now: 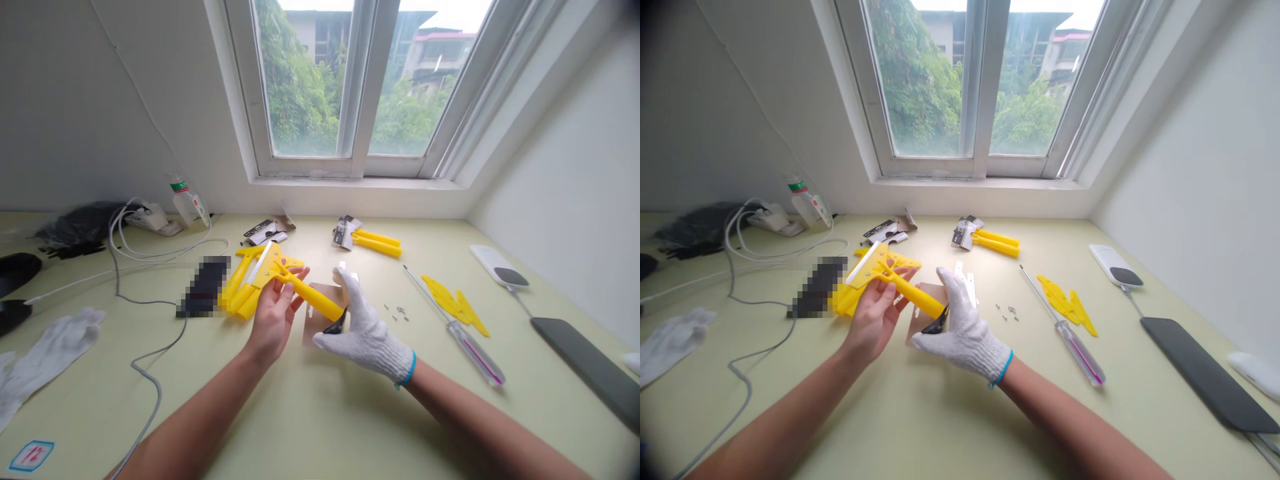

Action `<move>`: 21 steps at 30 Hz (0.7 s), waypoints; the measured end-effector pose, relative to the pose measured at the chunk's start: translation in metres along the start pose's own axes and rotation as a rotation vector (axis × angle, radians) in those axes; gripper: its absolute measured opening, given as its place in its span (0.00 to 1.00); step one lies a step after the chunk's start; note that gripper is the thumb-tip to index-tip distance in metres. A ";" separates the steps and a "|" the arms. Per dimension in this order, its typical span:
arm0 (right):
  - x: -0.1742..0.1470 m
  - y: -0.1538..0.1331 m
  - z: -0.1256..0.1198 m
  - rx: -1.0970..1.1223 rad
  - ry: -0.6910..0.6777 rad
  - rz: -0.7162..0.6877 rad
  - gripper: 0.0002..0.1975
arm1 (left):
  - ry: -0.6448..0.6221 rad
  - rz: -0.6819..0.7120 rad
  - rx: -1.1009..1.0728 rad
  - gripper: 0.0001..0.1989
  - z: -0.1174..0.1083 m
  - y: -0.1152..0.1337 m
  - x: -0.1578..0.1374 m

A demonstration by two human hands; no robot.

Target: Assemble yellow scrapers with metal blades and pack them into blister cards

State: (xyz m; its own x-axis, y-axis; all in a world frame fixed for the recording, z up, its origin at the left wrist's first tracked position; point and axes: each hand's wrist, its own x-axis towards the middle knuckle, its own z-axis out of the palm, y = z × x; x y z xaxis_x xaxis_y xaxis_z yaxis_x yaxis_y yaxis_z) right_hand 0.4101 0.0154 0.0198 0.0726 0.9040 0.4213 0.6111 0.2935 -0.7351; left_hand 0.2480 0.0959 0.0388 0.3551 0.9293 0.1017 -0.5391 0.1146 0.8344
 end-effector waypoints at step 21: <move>-0.008 -0.019 -0.031 0.390 -0.285 0.007 0.58 | -0.027 -0.033 0.095 0.20 0.001 0.003 -0.012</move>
State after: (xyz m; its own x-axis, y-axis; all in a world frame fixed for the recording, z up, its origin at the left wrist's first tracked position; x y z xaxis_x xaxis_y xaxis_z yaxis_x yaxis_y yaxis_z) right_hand 0.4224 -0.0074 0.0468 -0.1763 0.9396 0.2933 0.2658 0.3324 -0.9049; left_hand 0.2431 0.0844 0.0405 0.3924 0.9157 0.0868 -0.4524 0.1099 0.8850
